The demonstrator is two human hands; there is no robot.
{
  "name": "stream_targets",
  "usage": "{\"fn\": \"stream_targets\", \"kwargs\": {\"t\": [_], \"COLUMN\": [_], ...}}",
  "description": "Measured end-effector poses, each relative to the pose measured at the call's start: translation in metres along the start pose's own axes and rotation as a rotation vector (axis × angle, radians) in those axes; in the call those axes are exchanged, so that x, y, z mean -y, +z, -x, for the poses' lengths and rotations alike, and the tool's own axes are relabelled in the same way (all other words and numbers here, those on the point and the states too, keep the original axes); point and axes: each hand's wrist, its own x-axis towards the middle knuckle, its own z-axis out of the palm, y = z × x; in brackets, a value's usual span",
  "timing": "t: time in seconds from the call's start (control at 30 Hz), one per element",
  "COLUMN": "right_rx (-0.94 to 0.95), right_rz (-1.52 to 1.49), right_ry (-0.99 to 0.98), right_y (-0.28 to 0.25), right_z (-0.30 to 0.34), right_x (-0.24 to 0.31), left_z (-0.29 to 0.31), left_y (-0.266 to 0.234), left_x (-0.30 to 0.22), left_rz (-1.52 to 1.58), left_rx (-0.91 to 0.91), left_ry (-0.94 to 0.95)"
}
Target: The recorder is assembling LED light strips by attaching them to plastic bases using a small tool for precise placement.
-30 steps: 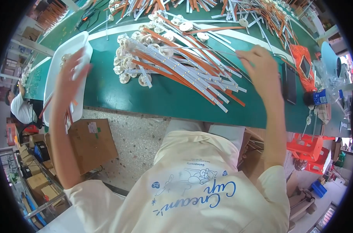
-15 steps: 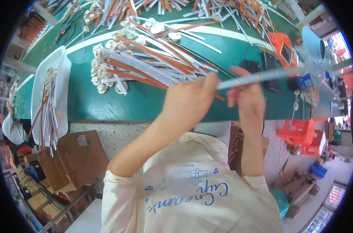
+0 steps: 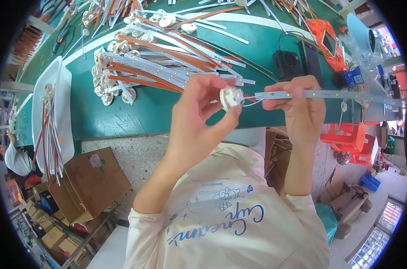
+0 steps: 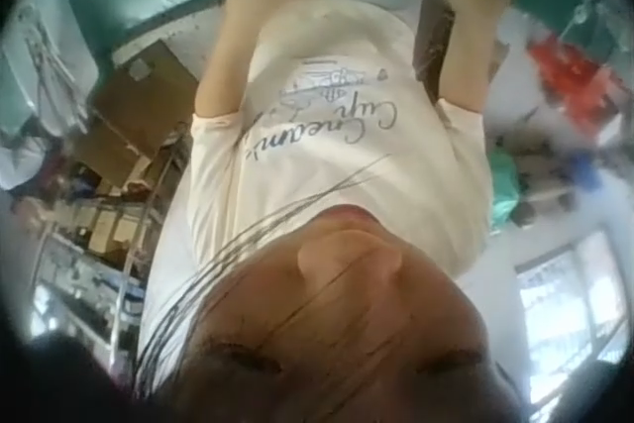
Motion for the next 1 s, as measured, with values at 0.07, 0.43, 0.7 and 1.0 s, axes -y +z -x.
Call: {"fn": "stream_targets", "kwargs": {"t": [0.07,0.43,0.7,1.0], "right_rx": [-0.002,0.006,0.086,0.05], "right_rz": [0.045,0.131,0.092,0.078], "right_ry": [0.012,-0.156,-0.302,-0.346], "right_y": [0.007,0.012,0.007,0.008], "right_z": [0.003,0.004,-0.002,0.002], "right_x": [0.001,0.0,-0.002,-0.006], "left_z": [0.0,0.003,0.001,0.003], "left_y": [-0.003,0.006,0.011,0.015], "left_x": [0.002,-0.004,-0.004,-0.005], "left_rz": [0.049,0.083,0.211,0.183], "left_rx": [0.025,0.056,-0.01,-0.082], "left_ry": [-0.029,-0.077,-0.05,-0.079]}}
